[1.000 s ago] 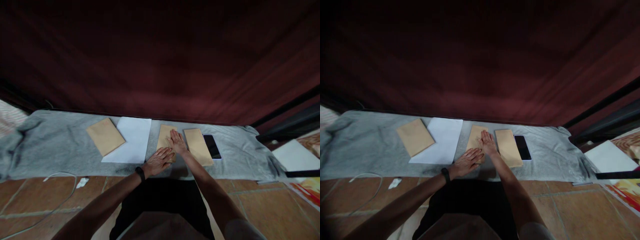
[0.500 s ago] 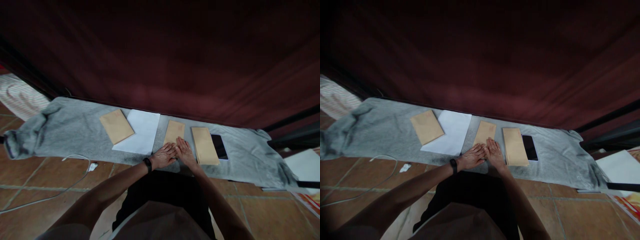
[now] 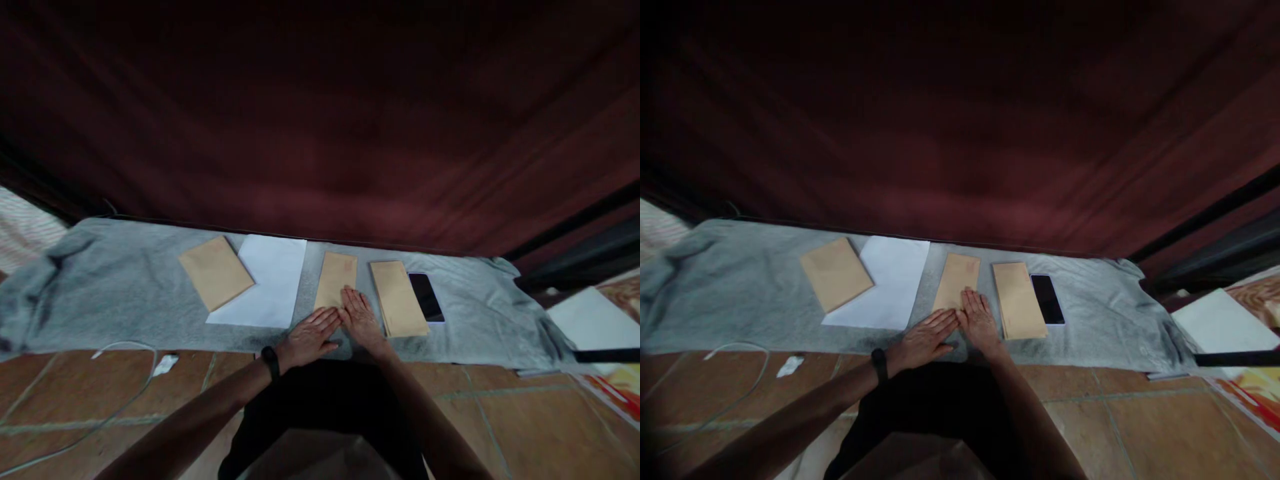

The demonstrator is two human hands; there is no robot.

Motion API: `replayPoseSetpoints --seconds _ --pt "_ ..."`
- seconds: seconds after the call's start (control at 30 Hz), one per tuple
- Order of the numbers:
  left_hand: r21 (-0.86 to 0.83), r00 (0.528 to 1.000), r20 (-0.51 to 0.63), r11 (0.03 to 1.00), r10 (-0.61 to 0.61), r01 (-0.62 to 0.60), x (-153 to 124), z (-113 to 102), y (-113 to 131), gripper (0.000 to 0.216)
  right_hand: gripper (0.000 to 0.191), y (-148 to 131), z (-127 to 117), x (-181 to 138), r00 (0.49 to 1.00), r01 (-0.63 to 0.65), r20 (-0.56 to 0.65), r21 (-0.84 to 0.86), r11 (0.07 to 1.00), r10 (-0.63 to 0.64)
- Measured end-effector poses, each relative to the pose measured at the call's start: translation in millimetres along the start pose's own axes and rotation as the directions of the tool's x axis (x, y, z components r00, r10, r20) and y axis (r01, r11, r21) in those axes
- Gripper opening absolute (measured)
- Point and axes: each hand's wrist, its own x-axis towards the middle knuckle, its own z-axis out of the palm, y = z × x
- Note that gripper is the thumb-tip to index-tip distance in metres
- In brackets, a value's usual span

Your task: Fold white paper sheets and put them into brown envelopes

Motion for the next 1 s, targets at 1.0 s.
replayPoseSetpoints --seconds 1.0 --pt "-0.012 0.994 -0.109 1.0 -0.001 0.0 -6.0 0.2 -1.9 0.067 0.056 17.4 19.4 66.5 0.967 -0.249 -0.053 0.019 0.968 0.25"
